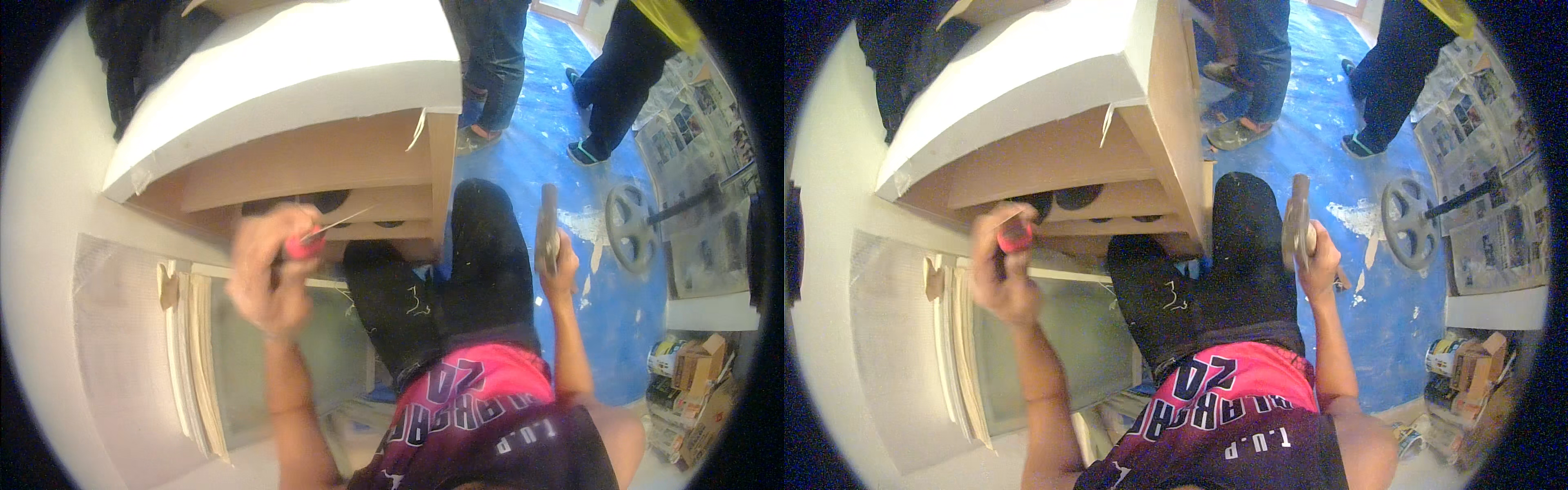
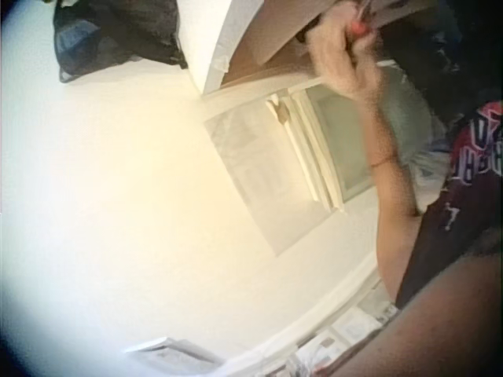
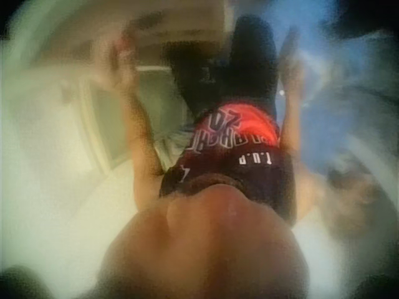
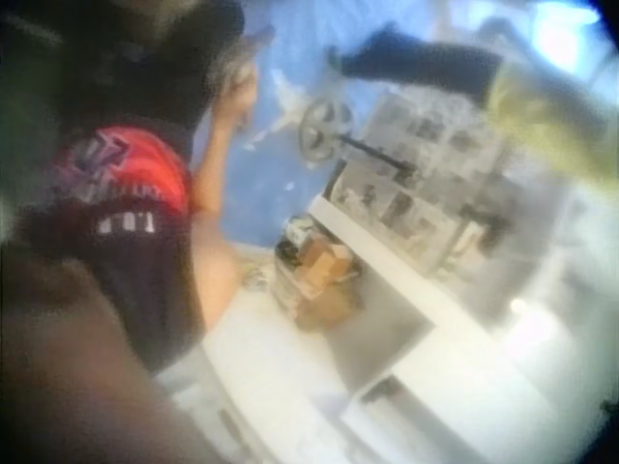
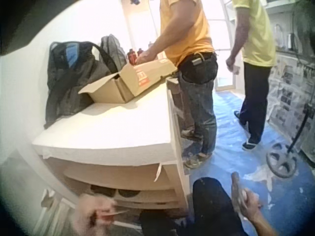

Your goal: The person is assembling a white wooden cabinet. They use a utility knife to trim a white edge banding, a hammer to tap it into place, and a chisel to clean up the edges. The person works on the top and side edges of the cabinet.

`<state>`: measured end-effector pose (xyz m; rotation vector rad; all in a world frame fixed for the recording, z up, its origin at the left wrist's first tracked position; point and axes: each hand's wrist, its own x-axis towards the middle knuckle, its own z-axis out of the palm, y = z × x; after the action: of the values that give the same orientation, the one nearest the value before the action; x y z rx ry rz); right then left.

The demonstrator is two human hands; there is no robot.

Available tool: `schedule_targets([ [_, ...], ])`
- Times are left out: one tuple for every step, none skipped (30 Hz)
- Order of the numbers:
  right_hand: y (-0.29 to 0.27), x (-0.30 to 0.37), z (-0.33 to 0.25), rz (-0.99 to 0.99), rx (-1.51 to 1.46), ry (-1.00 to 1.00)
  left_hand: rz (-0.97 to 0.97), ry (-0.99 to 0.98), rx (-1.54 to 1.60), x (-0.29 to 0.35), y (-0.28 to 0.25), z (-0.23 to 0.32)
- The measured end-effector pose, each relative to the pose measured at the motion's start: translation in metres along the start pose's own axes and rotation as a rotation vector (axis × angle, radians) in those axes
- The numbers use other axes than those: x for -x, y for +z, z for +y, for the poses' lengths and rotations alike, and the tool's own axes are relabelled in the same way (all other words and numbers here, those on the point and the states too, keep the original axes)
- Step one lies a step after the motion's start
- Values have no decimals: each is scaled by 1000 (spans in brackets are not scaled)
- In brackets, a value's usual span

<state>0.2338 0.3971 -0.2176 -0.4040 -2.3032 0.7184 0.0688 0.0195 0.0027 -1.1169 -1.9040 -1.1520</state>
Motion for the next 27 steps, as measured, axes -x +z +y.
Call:
schedule_targets([
  [9, 8, 20, -14, 18, 81, 131, -229, 303, 25, 23, 2],
  [17, 18, 44, -16, 49, 164, 230, -355, 488, 34, 47, 11],
  [27, 32, 69, -19, 75, 249, 324, -486, 670, 39, 69, 20],
  [41, 49, 99, -1, 144, 339, 355, -483, 603, 35, 87, 26],
  [50, 61, 115, -48, 192, 431, 403, -486, 520, 32, 100, 32],
  [56, 71, 128, -102, 246, 517, 455, -492, 437, 30, 108, 36],
  [59, 80, 147, -159, 305, 598, 449, -463, 368, 22, 115, 43],
  [67, 96, 168, -203, 401, 653, 436, -431, 290, 8, 119, 52],
  [72, 111, 184, -208, 409, 675, 421, -399, 208, -2, 122, 55],
  [78, 122, 197, -215, 411, 691, 463, -400, 120, -13, 126, 55],
  [84, 133, 204, -235, 409, 699, 507, -408, 20, -23, 127, 57],
  [90, 145, 210, -233, 406, 676, 556, -425, -30, -38, 131, 63],
  [93, 153, 221, -200, 416, 662, 603, -391, -42, -47, 143, 57],
  [98, 162, 229, -182, 417, 640, 649, -364, -73, -55, 152, 54],
  [103, 176, 233, -213, 375, 627, 685, -298, -121, -61, 155, 49],
  [106, 187, 242, -233, 341, 615, 723, -228, -155, -63, 159, 45],
  [110, 190, 241, -245, 303, 607, 702, -188, -214, -61, 159, 43],
  [117, 193, 240, -216, 313, 593, 681, -151, -276, -55, 156, 40],
  [114, 190, 231, -196, 328, 572, 681, -139, -334, -51, 153, 41],
  [110, 192, 230, -166, 349, 560, 682, -126, -383, -48, 153, 42],
  [107, 193, 229, -183, 343, 544, 702, -128, -424, -48, 153, 45],
  [104, 189, 229, -181, 343, 536, 721, -107, -449, -52, 156, 45],
  [104, 184, 228, -178, 343, 531, 734, -85, -474, -56, 160, 45],
  [107, 184, 224, -140, 323, 563, 743, -48, -501, -62, 164, 43],
  [104, 179, 228, -155, 306, 554, 765, -49, -511, -59, 165, 41],
  [100, 176, 231, -165, 290, 549, 786, -46, -515, -57, 166, 38],
  [99, 172, 234, -170, 275, 549, 804, -64, -482, -55, 167, 34],
])
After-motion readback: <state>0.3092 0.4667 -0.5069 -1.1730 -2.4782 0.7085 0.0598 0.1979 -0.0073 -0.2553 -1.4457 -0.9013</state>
